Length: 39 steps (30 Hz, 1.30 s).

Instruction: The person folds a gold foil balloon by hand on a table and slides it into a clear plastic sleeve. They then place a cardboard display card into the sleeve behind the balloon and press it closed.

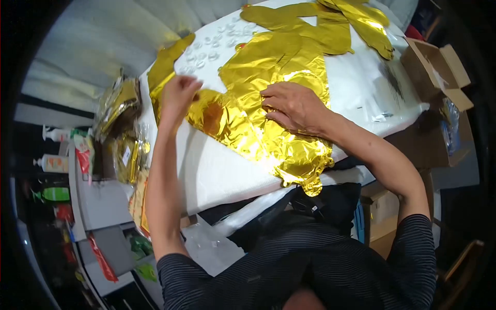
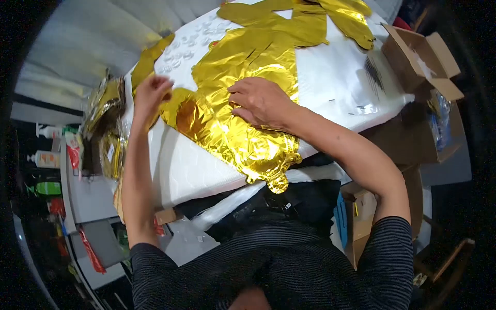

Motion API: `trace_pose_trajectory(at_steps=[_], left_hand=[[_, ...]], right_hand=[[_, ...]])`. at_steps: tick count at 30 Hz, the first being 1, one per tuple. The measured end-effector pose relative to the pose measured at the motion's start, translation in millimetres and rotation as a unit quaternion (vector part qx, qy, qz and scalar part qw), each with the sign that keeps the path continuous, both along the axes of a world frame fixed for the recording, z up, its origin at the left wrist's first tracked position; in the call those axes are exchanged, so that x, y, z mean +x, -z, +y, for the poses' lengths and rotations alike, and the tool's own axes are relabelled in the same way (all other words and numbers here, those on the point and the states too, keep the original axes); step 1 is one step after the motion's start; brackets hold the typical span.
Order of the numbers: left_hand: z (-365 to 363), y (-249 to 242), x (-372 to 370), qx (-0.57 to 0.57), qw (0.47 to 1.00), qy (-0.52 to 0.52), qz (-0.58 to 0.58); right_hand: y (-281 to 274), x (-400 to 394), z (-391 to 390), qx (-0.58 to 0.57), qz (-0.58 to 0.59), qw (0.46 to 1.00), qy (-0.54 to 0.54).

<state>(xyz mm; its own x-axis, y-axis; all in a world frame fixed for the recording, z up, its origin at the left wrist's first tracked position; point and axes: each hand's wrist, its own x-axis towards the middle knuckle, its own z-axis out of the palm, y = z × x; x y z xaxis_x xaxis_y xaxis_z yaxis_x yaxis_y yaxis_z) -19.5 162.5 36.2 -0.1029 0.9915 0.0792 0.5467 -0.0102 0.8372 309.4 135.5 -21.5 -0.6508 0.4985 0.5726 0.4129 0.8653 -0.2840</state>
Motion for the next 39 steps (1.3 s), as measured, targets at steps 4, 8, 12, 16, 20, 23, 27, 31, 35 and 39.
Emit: trace_pose_trajectory(at_steps=[4, 8, 12, 16, 20, 23, 27, 31, 35, 39], left_hand=[[-78, -22, -14, -0.187, 0.974, -0.024, -0.123], [-130, -19, -10, -0.205, 0.936, -0.099, -0.270], [-136, -8, -6, -0.182, 0.904, -0.133, -0.364], [-112, 10, -12, -0.209, 0.886, -0.076, -0.407], [-94, 10, -2, -0.257, 0.922, -0.060, -0.283], [-87, 10, 14, -0.199, 0.971, -0.066, -0.112], [-78, -9, 39, -0.161, 0.983, -0.049, -0.071], [-61, -11, 65, -0.084, 0.992, -0.008, -0.089], [-55, -9, 80, -0.064, 0.988, 0.028, -0.137], [-72, 9, 71, 0.017, 0.980, 0.065, -0.185]], right_hand=[[0, 1, -1, -0.016, -0.010, 1.000, -0.018], [1, 0, 0, -0.019, -0.004, 1.000, -0.015], [2, -1, -1, -0.025, 0.011, 1.000, -0.009], [1, 0, 0, -0.018, 0.012, 1.000, -0.012], [1, 0, 0, -0.022, 0.015, 1.000, -0.016], [2, 1, 1, -0.011, 0.015, 1.000, -0.011], [5, 0, 1, -0.015, 0.017, 1.000, -0.009], [2, 0, 0, -0.026, 0.013, 1.000, -0.011], [2, -1, 1, -0.024, 0.015, 1.000, -0.009], [4, -1, 1, -0.024, 0.019, 0.999, -0.007]])
